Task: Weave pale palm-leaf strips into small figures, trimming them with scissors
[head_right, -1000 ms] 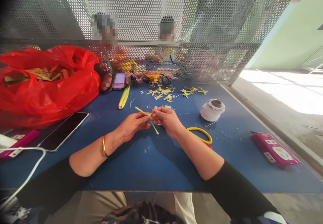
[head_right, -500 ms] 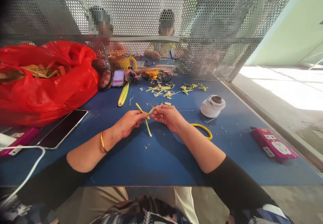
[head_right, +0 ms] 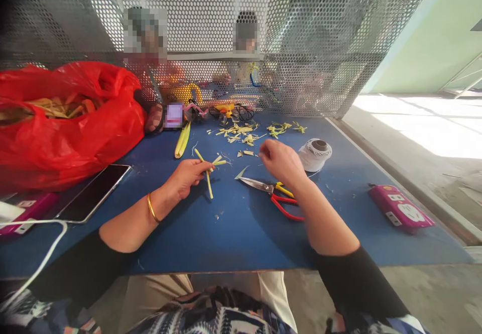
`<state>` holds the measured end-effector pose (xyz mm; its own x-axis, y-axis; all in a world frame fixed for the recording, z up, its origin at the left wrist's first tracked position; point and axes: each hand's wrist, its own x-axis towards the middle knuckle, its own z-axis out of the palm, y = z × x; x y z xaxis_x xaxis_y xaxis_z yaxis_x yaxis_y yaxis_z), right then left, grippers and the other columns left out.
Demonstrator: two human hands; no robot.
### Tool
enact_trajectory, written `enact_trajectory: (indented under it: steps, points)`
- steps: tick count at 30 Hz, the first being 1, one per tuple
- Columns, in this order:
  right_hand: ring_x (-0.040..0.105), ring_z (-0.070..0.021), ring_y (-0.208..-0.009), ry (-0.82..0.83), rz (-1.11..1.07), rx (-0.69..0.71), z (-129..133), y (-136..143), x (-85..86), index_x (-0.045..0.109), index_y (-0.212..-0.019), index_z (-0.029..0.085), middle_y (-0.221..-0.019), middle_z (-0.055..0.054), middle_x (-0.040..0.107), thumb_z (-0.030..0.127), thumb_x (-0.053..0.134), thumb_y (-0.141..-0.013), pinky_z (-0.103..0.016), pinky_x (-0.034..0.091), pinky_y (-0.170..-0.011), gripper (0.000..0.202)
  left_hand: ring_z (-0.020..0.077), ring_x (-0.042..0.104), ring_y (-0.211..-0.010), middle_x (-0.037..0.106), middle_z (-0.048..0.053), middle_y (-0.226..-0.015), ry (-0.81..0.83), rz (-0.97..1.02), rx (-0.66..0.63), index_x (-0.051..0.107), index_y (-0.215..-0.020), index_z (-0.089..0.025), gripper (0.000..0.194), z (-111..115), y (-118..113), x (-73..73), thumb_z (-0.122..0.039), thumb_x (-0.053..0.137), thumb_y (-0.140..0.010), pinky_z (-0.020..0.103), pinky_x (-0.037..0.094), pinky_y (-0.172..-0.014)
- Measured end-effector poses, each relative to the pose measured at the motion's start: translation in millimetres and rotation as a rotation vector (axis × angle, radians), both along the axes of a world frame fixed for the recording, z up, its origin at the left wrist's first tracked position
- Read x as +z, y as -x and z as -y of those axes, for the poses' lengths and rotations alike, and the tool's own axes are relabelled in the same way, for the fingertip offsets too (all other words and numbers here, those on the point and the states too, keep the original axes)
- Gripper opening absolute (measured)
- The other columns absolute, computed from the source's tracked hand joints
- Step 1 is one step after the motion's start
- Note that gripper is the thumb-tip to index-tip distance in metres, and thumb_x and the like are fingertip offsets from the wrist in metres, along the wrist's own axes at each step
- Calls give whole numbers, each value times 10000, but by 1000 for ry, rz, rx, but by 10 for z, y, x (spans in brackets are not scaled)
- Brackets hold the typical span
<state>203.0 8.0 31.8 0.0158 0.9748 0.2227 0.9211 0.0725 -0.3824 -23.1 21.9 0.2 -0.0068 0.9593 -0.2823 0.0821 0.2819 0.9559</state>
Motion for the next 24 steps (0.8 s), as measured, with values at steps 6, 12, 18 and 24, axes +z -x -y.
enact_trajectory:
  steps: [6,12,18,24]
  points:
    - [674,-279,-937,361,604,72,642,-172,-139,642,-1062,141,-1026,-142,674,184,535,-837,-322,455,-716,253,26,298,-402,518,-17,-527,20,44,69,605,-518,-127,134,-55,46,14,-145,654,-642,201,127,-400]
    - [673,-287,-959,338,577,133,671,-310,-224,567,-1293,161,-1083,-148,664,123,502,-791,-337,472,-764,507,17,301,-393,466,-38,-504,71,163,69,599,-526,-119,119,-75,51,38,-138,666,-623,183,109,-390]
    - [701,-287,-863,381,600,211,633,-323,-120,536,-1358,141,-1055,-166,686,143,523,-764,-327,470,-679,593,9,311,-378,509,-25,-540,70,243,96,618,-560,-120,94,-181,52,112,-144,686,-620,162,108,-370]
    - [691,-239,-844,275,279,178,536,-427,-110,637,-1261,180,-1050,-117,719,218,513,-793,-326,495,-724,486,6,319,-361,489,-39,-519,114,309,124,605,-583,-129,129,-312,1,218,-140,669,-694,147,130,-355]
